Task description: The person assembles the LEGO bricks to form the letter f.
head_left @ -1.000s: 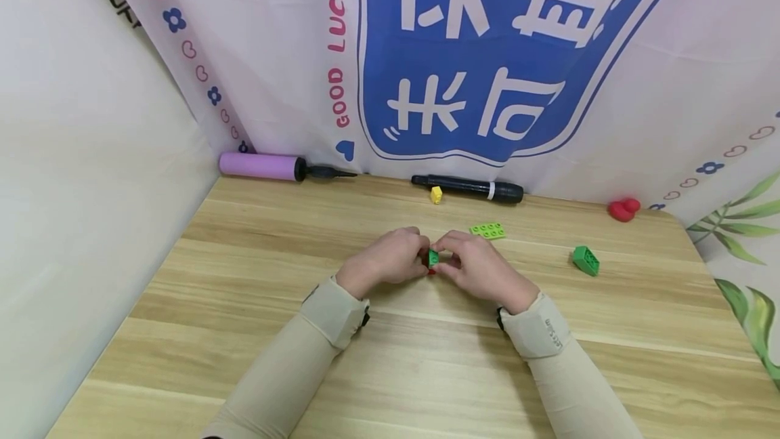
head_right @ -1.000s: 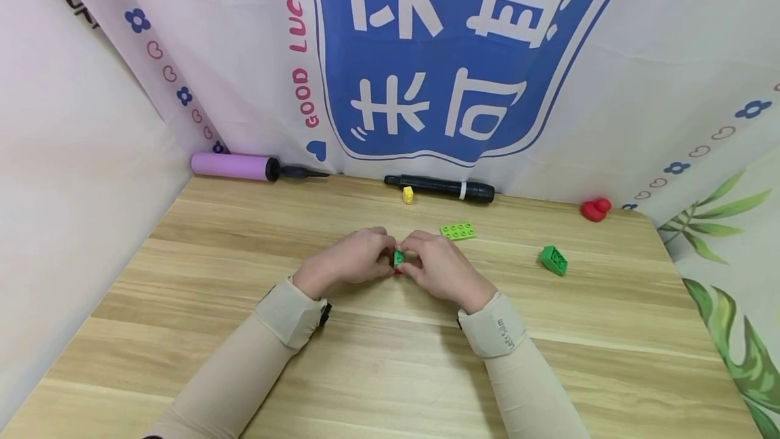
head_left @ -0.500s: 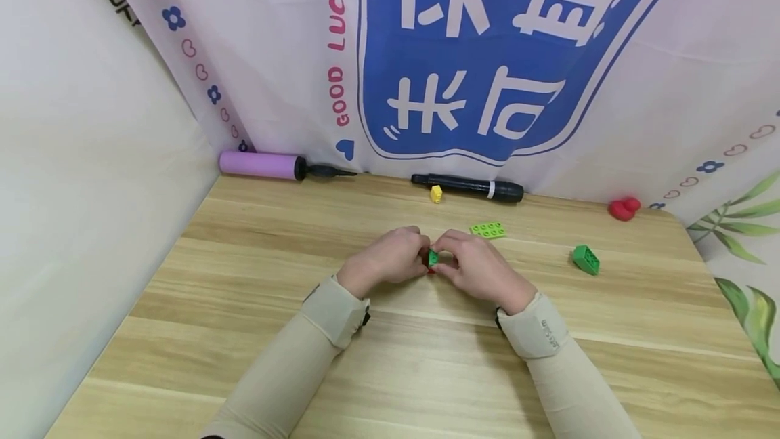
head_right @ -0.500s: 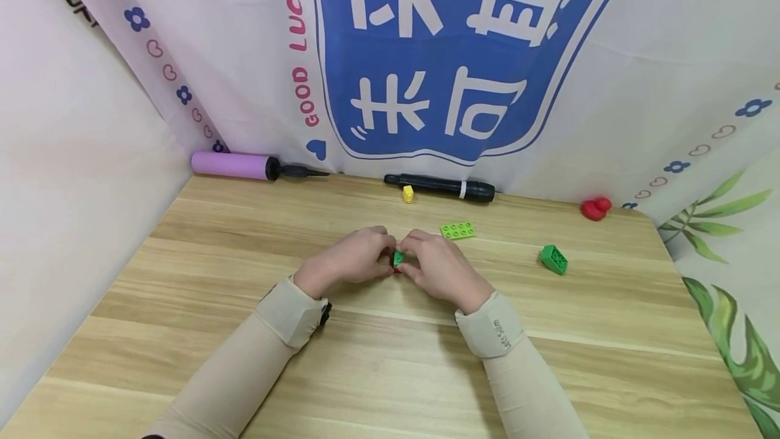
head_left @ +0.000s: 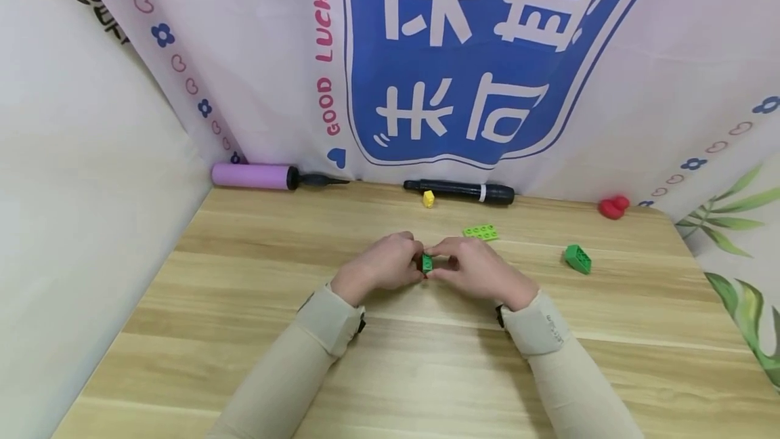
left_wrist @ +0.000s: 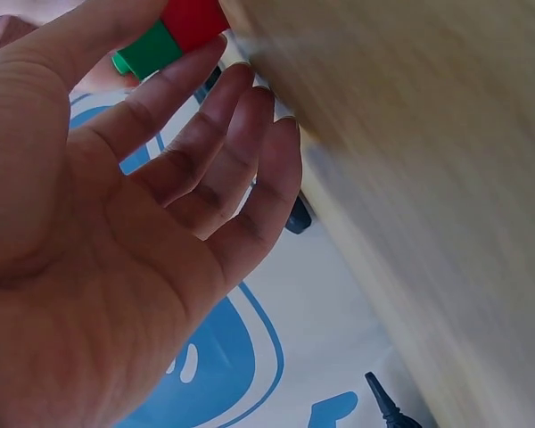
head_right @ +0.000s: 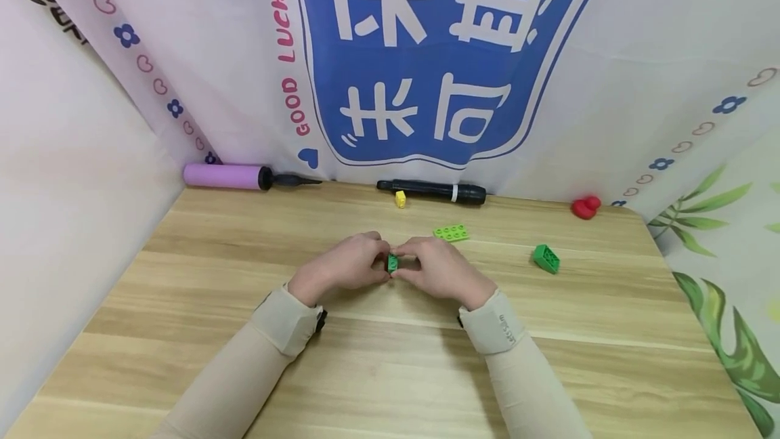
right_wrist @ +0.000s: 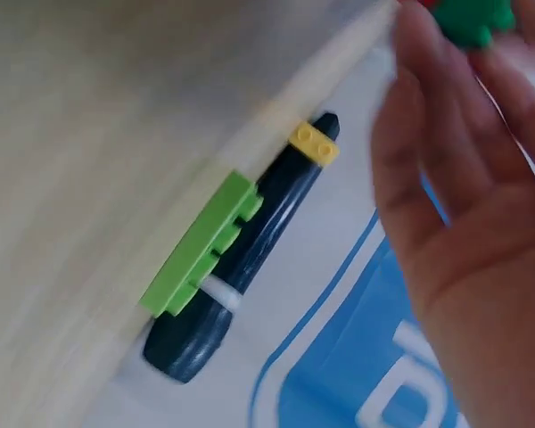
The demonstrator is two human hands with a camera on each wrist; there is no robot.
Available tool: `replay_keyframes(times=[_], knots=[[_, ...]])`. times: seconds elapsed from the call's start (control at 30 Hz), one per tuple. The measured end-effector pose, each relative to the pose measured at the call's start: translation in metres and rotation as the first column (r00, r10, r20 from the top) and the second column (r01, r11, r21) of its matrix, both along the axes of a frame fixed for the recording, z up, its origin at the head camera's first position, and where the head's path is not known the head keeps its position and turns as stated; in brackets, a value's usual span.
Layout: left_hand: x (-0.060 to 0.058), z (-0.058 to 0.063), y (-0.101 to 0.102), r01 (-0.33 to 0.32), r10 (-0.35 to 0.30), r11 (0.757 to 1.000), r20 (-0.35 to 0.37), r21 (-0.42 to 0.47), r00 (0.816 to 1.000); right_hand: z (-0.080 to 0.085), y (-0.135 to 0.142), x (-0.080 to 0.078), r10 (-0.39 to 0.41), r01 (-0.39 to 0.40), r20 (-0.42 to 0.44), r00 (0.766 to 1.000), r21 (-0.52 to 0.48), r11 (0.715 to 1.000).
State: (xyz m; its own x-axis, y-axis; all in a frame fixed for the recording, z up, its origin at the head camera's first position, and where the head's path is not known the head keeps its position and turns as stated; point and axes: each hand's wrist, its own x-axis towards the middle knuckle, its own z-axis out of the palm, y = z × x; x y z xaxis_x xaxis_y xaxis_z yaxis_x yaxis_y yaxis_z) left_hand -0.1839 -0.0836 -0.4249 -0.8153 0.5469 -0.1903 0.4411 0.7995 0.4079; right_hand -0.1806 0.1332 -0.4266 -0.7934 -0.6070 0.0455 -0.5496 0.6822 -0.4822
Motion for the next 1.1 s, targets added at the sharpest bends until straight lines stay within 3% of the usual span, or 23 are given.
replay_keyframes(times=[0.1, 0.23, 0.4, 0.6, 0.9, 1.1], knots=[[0.001, -0.001, 0.000, 0.006, -0.006, 1.000, -0.005, -0.017, 1.000, 0.003, 0.015, -0.007, -0.087, 0.086, 0.009, 0.996, 0.024, 0.996], [0.001, -0.002, 0.001, 0.010, -0.010, 0.999, -0.010, -0.030, 1.000, 0.004, 0.041, -0.014, -0.214, 0.221, -0.069, 0.974, 0.121, 0.968], [0.002, -0.002, 0.001, 0.004, -0.004, 0.999, -0.007, -0.038, 1.000, -0.001, 0.057, -0.018, -0.242, 0.244, -0.034, 0.970, 0.210, 0.947], [0.002, -0.001, 0.000, -0.004, 0.004, 0.999, -0.007, -0.038, 1.000, -0.003, 0.056, -0.019, -0.280, 0.288, -0.067, 0.958, 0.249, 0.925], [0.003, 0.001, -0.001, -0.017, 0.017, 1.000, 0.022, -0.020, 1.000, 0.008, 0.045, -0.015, -0.189, 0.187, -0.010, 0.982, 0.177, 0.966], [0.002, 0.015, -0.010, -0.063, 0.062, 0.997, 0.035, 0.037, 0.997, 0.025, 0.025, -0.004, -0.114, 0.117, -0.036, 0.993, 0.078, 0.990]])
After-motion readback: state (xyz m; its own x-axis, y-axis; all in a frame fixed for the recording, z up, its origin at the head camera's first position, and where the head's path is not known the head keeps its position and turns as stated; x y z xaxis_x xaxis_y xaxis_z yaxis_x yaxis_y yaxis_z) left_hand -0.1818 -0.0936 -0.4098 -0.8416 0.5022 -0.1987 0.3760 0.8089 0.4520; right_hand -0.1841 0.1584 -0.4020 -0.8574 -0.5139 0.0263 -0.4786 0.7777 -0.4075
